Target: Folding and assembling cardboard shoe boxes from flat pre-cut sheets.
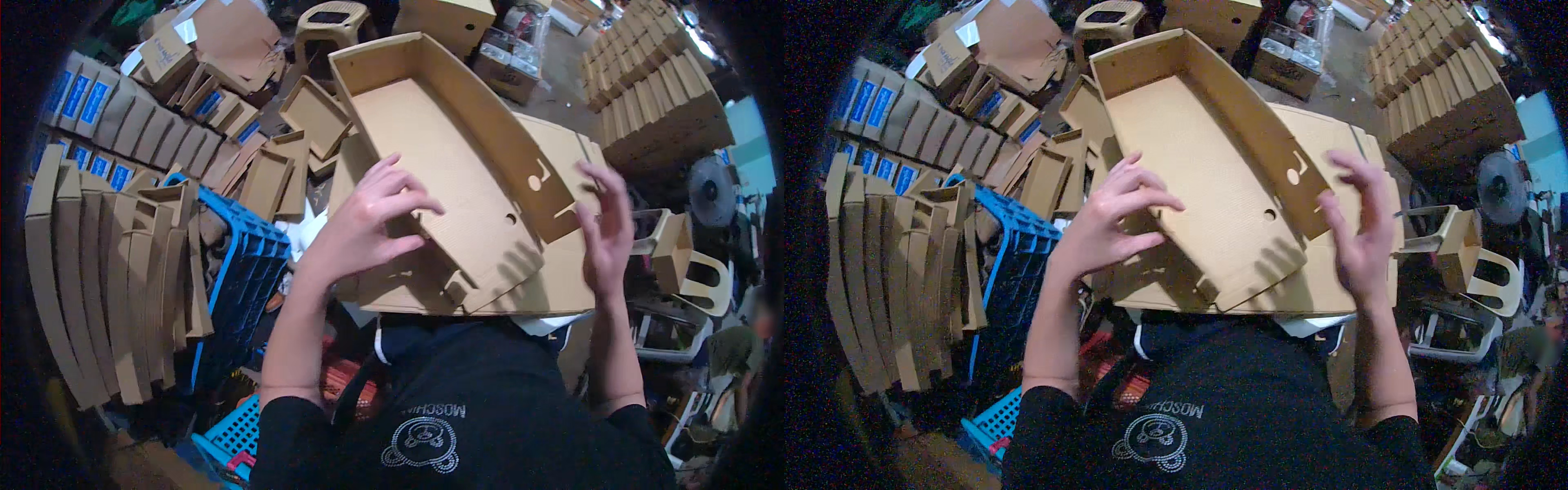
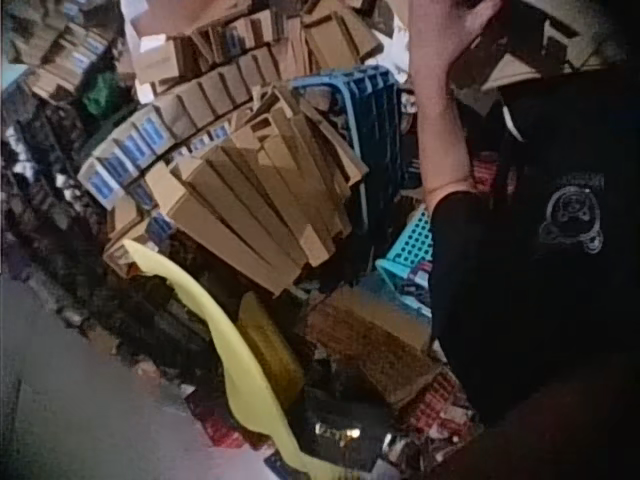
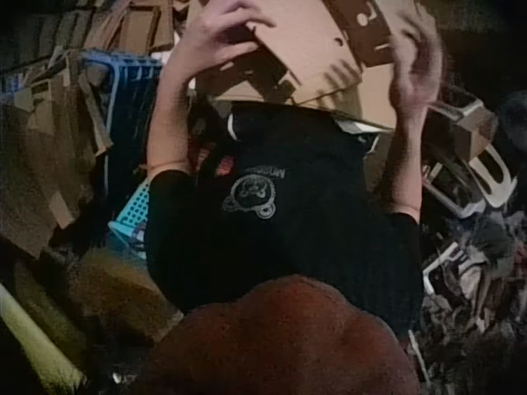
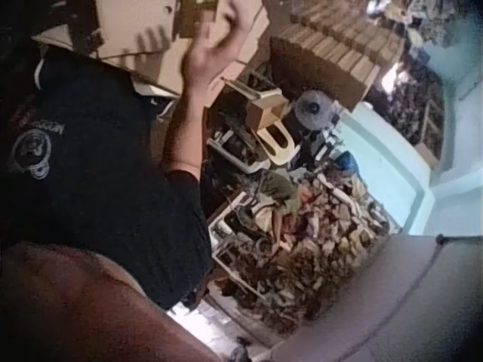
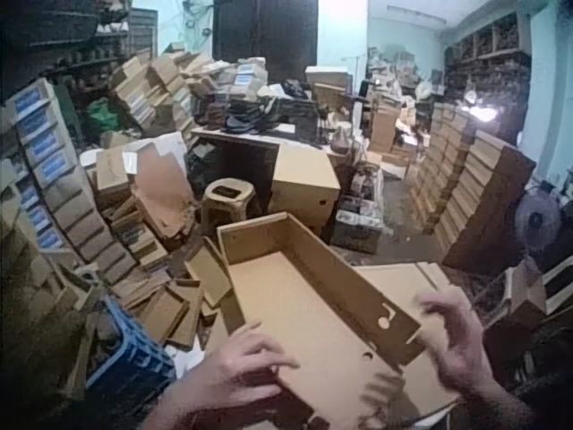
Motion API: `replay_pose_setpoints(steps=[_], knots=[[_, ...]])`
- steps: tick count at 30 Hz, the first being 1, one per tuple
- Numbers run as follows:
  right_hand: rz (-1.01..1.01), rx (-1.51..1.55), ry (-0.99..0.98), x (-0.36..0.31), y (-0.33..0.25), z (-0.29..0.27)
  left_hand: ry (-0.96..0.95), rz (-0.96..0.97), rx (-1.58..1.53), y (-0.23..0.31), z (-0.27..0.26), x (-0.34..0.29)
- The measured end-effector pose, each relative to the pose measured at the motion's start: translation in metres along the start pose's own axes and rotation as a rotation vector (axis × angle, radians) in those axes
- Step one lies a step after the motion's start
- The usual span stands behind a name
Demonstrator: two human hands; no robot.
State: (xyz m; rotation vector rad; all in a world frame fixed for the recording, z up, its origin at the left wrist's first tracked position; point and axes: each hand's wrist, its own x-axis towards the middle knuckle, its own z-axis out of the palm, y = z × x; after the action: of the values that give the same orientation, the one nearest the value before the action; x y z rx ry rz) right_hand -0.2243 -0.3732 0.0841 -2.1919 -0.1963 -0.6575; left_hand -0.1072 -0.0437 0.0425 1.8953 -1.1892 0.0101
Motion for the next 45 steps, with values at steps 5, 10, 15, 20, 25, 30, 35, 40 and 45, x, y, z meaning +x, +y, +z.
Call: replay_pose_setpoints(steps=[5,10,15,20,25,30,35,40,45], knots=[[0.297,0.418,-0.425,-0.026,-0.044,0.063,0.054,0.027,-0.031,-0.005,0.011,0.002],[0.585,0.749,-0.51,-0.016,-0.032,0.093,0.04,0.041,-0.045,-0.006,0.012,0.001],[0.625,0.772,-0.503,-0.005,-0.011,0.121,0.047,0.04,-0.07,-0.006,0.012,0.0],[0.59,0.71,-0.582,0.001,-0.011,0.13,0.019,0.047,-0.081,-0.004,0.01,0.0],[0.597,0.754,-0.448,-0.009,-0.015,0.135,0.013,0.033,-0.064,-0.003,0.011,0.0],[0.691,0.843,-0.154,-0.018,-0.013,0.137,-0.028,0.008,-0.033,0.0,0.01,0.003],[0.382,0.658,-0.125,0.008,-0.001,0.081,-0.048,0.028,-0.042,0.001,0.006,0.004],[0.185,0.753,0.48,0.073,0.028,-0.016,-0.039,0.061,0.024,-0.003,0.008,-0.003],[0.241,-0.012,0.125,0.048,0.114,-0.053,-0.04,0.106,0.072,-0.001,0.011,0.002]])
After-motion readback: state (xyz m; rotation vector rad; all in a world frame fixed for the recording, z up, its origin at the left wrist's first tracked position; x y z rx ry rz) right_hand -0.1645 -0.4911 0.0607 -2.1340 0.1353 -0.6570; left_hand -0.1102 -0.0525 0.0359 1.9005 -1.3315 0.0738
